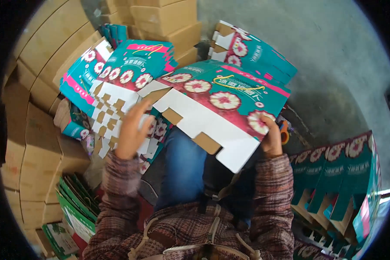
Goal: The person folds a cardboard box by hand, presses down the inner flaps, and stacks it onto a pile before repeating the process with another flat sheet.
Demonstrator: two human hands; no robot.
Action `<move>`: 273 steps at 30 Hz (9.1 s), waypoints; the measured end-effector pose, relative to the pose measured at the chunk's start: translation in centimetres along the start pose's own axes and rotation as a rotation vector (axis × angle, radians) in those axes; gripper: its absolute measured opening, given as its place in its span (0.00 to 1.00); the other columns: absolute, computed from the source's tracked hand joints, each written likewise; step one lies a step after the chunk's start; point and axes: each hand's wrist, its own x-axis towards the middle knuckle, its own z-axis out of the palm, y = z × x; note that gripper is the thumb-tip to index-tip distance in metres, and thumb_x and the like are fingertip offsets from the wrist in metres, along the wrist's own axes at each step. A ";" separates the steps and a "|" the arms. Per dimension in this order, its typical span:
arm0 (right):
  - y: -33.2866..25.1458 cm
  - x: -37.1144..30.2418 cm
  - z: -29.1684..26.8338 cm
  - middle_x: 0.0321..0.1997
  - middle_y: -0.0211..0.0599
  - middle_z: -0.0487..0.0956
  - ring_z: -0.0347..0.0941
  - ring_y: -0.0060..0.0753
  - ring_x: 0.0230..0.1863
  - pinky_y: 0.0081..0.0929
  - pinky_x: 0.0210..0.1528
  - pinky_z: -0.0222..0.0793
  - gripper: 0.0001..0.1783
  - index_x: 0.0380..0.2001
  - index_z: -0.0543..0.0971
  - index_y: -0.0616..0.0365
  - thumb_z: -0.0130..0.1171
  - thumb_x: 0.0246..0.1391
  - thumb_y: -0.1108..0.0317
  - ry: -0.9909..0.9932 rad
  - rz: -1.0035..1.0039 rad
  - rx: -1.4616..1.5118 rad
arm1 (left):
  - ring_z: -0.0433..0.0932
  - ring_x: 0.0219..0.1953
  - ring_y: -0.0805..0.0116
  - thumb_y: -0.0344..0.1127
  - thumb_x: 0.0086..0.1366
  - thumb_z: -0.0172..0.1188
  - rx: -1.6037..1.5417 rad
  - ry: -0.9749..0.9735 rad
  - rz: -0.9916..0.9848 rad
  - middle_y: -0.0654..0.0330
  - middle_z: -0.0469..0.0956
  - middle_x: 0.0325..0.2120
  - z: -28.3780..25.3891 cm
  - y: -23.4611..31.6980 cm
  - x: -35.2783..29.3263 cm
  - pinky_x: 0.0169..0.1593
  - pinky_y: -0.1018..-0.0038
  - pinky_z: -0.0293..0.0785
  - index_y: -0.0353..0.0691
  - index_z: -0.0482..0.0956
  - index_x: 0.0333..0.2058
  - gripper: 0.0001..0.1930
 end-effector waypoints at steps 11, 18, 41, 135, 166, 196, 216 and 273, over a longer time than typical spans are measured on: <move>-9.8 -9.2 -6.3 0.42 0.46 0.80 0.79 0.39 0.41 0.35 0.47 0.75 0.16 0.46 0.73 0.64 0.51 0.57 0.67 -0.038 0.007 0.081 | 0.69 0.55 0.52 0.31 0.53 0.60 0.155 -0.543 0.542 0.48 0.67 0.54 4.2 2.0 6.6 0.58 0.60 0.63 0.41 0.63 0.61 0.34; -12.0 -6.9 -7.1 0.47 0.47 0.77 0.75 0.39 0.48 0.35 0.54 0.70 0.36 0.52 0.69 0.66 0.38 0.62 0.40 -0.284 -0.493 -0.312 | 0.78 0.39 0.59 0.28 0.59 0.50 0.173 -0.430 0.758 0.50 0.73 0.49 8.1 7.6 4.1 0.38 0.68 0.76 0.38 0.62 0.61 0.29; 5.7 -10.1 -4.9 0.51 0.59 0.74 0.72 0.52 0.53 0.36 0.55 0.65 0.31 0.58 0.65 0.66 0.50 0.56 0.56 0.254 -0.089 -0.869 | 0.75 0.45 0.43 0.39 0.65 0.50 -0.370 -0.513 -0.078 0.44 0.74 0.45 21.4 15.4 -7.4 0.47 0.54 0.72 0.41 0.58 0.62 0.28; 3.7 -2.4 -8.7 0.65 0.46 0.63 0.59 0.50 0.65 0.44 0.65 0.55 0.43 0.63 0.62 0.56 0.64 0.47 0.49 -0.209 -0.800 -1.961 | 0.56 0.65 0.50 0.38 0.62 0.58 0.298 -0.239 0.028 0.46 0.62 0.60 21.2 9.0 -7.9 0.65 0.51 0.49 0.32 0.62 0.59 0.29; 4.0 2.7 -13.1 0.55 0.52 0.73 0.65 0.44 0.60 0.34 0.62 0.56 0.43 0.55 0.71 0.66 0.32 0.62 0.34 0.334 -0.232 -0.872 | 0.61 0.63 0.55 0.66 0.68 0.35 -1.094 -0.104 -1.371 0.47 0.64 0.59 19.5 -1.3 -7.1 0.63 0.67 0.57 0.33 0.66 0.58 0.39; 3.1 0.7 -16.7 0.69 0.40 0.58 0.54 0.37 0.68 0.33 0.68 0.49 0.42 0.67 0.56 0.54 0.43 0.60 0.36 0.171 -0.008 -0.377 | 0.70 0.55 0.62 0.50 0.69 0.46 -1.326 0.021 -1.240 0.57 0.71 0.55 22.6 -1.7 -9.5 0.56 0.64 0.65 0.46 0.67 0.58 0.24; 5.2 0.3 -12.5 0.41 0.54 0.78 0.74 0.57 0.45 0.48 0.48 0.69 0.23 0.35 0.78 0.62 0.46 0.58 0.52 0.122 -0.118 -1.697 | 0.68 0.57 0.63 0.51 0.65 0.55 -0.742 -0.482 -0.692 0.50 0.72 0.53 24.3 0.4 -7.9 0.61 0.71 0.59 0.31 0.70 0.54 0.29; 2.3 1.0 -16.4 0.44 0.44 0.76 0.73 0.48 0.48 0.45 0.46 0.72 0.33 0.45 0.77 0.54 0.70 0.37 0.47 0.366 -0.096 -2.122 | 0.75 0.42 0.71 0.37 0.63 0.60 -1.009 -0.756 -0.682 0.61 0.77 0.43 26.9 -3.6 -12.2 0.48 0.73 0.70 0.33 0.71 0.51 0.20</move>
